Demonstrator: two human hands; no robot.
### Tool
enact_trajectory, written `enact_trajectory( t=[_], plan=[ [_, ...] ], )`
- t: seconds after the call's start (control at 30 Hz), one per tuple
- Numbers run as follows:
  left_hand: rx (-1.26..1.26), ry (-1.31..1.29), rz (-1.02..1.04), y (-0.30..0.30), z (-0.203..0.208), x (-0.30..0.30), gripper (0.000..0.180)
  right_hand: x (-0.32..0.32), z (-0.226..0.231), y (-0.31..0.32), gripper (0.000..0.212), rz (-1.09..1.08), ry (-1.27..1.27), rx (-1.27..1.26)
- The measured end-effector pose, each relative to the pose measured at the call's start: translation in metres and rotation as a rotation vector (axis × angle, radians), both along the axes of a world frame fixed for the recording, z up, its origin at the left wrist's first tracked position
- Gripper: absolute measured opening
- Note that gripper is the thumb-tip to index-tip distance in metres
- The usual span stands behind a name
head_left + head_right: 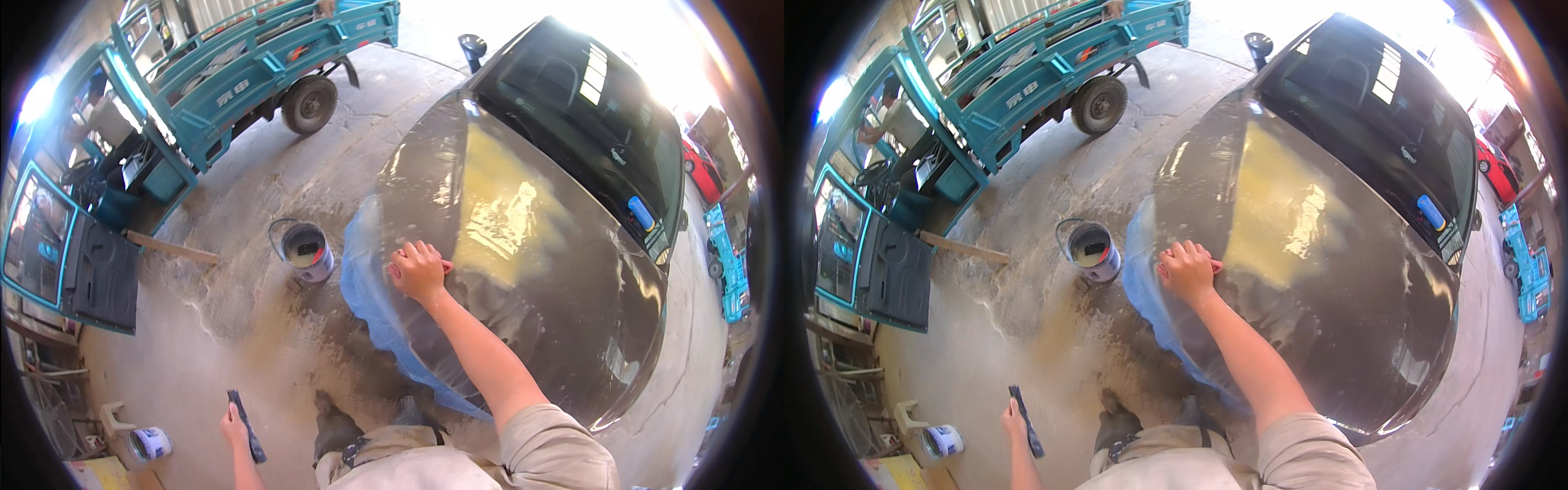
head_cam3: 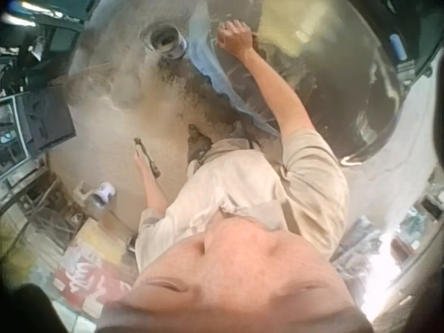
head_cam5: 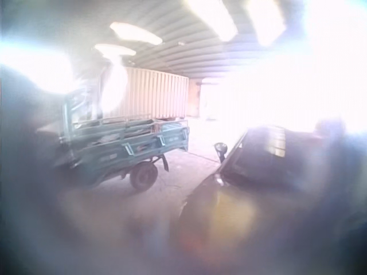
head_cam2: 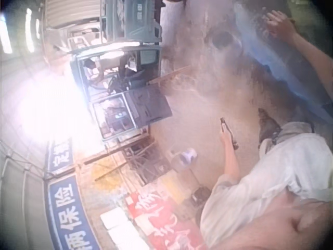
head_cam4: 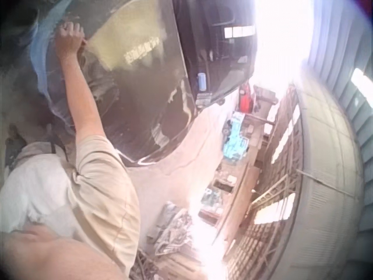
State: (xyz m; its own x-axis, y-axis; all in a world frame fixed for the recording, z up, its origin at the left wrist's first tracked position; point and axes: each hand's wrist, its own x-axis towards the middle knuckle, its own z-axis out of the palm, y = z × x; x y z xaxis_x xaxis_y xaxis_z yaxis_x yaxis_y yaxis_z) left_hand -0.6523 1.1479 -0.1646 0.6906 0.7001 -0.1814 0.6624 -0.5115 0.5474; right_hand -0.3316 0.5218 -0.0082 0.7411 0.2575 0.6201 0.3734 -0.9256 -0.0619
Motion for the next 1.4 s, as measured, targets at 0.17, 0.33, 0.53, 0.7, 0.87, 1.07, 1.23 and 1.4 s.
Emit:
enact_trajectory(
  t=[0.17,0.33,0.53,0.7,0.87,1.07,1.23,1.4],
  plan=[
    [-0.337,-0.193,0.278,0.030,-0.017,0.065,0.061,-0.018,-0.028,0.054,0.014,-0.021,0.047,-0.052],
    [-0.956,-0.191,0.363,0.072,-0.016,0.148,0.065,-0.002,-0.050,0.114,0.014,-0.003,0.168,-0.056],
    [-1.341,-0.059,0.213,0.133,-0.023,0.260,0.071,0.033,-0.071,0.224,0.015,-0.029,0.327,0.173],
    [-1.596,0.026,0.081,0.148,0.003,0.356,0.081,0.074,-0.077,0.325,0.027,-0.010,0.520,0.471],
    [-1.667,0.013,-0.042,0.108,0.072,0.435,0.080,0.120,-0.100,0.383,0.027,0.037,0.619,0.767],
    [-1.606,0.167,-0.192,0.089,0.061,0.513,0.060,0.184,-0.142,0.417,0.029,-0.133,0.612,1.169],
    [-1.616,0.254,-0.258,0.064,0.039,0.577,0.064,0.230,-0.213,0.419,0.029,-0.218,0.633,1.520],
    [-1.549,0.430,-0.224,0.020,-0.036,0.646,0.069,0.274,-0.273,0.411,0.031,-0.250,0.735,2.374]
  ],
)
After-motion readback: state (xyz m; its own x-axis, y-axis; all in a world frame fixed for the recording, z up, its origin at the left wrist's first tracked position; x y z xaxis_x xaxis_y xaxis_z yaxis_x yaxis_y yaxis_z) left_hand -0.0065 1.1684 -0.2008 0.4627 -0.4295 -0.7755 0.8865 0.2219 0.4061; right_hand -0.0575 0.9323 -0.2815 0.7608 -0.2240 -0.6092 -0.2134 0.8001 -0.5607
